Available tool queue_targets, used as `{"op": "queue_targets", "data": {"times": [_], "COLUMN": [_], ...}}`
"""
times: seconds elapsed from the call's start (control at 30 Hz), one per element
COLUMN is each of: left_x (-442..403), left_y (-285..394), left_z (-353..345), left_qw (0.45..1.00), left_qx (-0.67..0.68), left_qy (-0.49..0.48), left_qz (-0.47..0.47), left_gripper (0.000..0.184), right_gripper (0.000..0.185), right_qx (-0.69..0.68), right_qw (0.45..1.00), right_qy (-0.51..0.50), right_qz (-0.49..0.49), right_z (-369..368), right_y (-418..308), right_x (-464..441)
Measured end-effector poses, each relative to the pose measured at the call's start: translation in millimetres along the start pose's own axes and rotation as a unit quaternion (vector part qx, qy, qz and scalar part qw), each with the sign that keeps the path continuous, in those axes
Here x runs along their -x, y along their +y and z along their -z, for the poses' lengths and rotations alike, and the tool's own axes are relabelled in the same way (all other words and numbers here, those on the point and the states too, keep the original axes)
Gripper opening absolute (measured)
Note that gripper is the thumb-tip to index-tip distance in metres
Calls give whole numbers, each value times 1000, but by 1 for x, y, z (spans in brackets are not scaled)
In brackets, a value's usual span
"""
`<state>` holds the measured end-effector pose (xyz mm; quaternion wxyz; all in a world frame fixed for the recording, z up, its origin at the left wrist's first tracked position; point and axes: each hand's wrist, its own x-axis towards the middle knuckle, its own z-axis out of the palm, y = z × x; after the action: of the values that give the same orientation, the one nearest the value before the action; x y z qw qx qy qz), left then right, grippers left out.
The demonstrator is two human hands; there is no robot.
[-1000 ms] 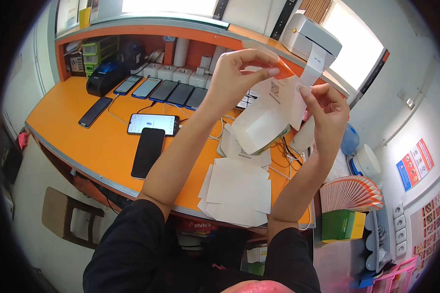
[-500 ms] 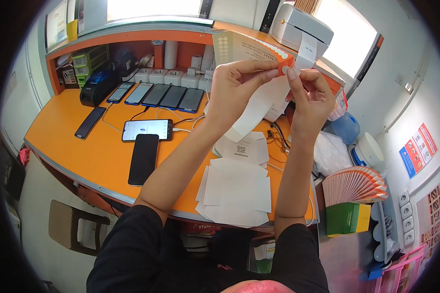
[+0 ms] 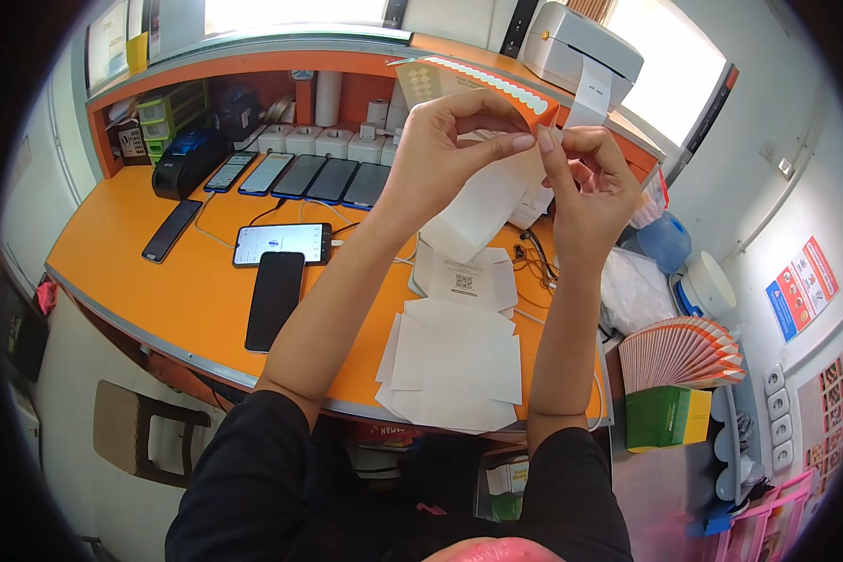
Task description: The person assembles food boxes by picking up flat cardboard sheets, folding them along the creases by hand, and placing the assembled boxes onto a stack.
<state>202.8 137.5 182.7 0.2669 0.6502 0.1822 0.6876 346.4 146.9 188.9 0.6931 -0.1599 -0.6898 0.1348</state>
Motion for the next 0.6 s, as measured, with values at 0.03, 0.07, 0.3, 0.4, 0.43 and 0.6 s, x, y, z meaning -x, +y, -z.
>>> {"op": "queue_targets", "data": {"times": [0.03, 0.07, 0.3, 0.4, 0.43, 0.6], "left_x": [-1, -2, -5, -4, -3, -3], "left_y": [-1, -2, -7, -8, -5, -5], "left_z": [2, 4, 10, 5, 4, 2], "left_qw": [1000, 1000, 999, 994, 993, 994], "left_qx": [-5, -9, 51, 104, 120, 109], "left_qy": [-3, -6, 15, 14, 12, 16], "left_qz": [-4, -8, -10, -8, -4, -21], "left_gripper": [20, 21, 26, 28, 29, 28], "right_gripper": [8, 8, 15, 18, 18, 17], "right_qx": [3, 6, 66, 25, 4, -94], "right_qw": [1000, 1000, 997, 999, 1000, 994], "right_qy": [-6, -12, -30, -26, -26, -13], "right_qz": [-2, -5, 30, 21, 11, -61], "right_z": [0, -1, -8, -6, -5, -6], "right_y": [0, 0, -10, -7, -9, -3], "right_x": [0, 0, 4, 3, 2, 5]}}
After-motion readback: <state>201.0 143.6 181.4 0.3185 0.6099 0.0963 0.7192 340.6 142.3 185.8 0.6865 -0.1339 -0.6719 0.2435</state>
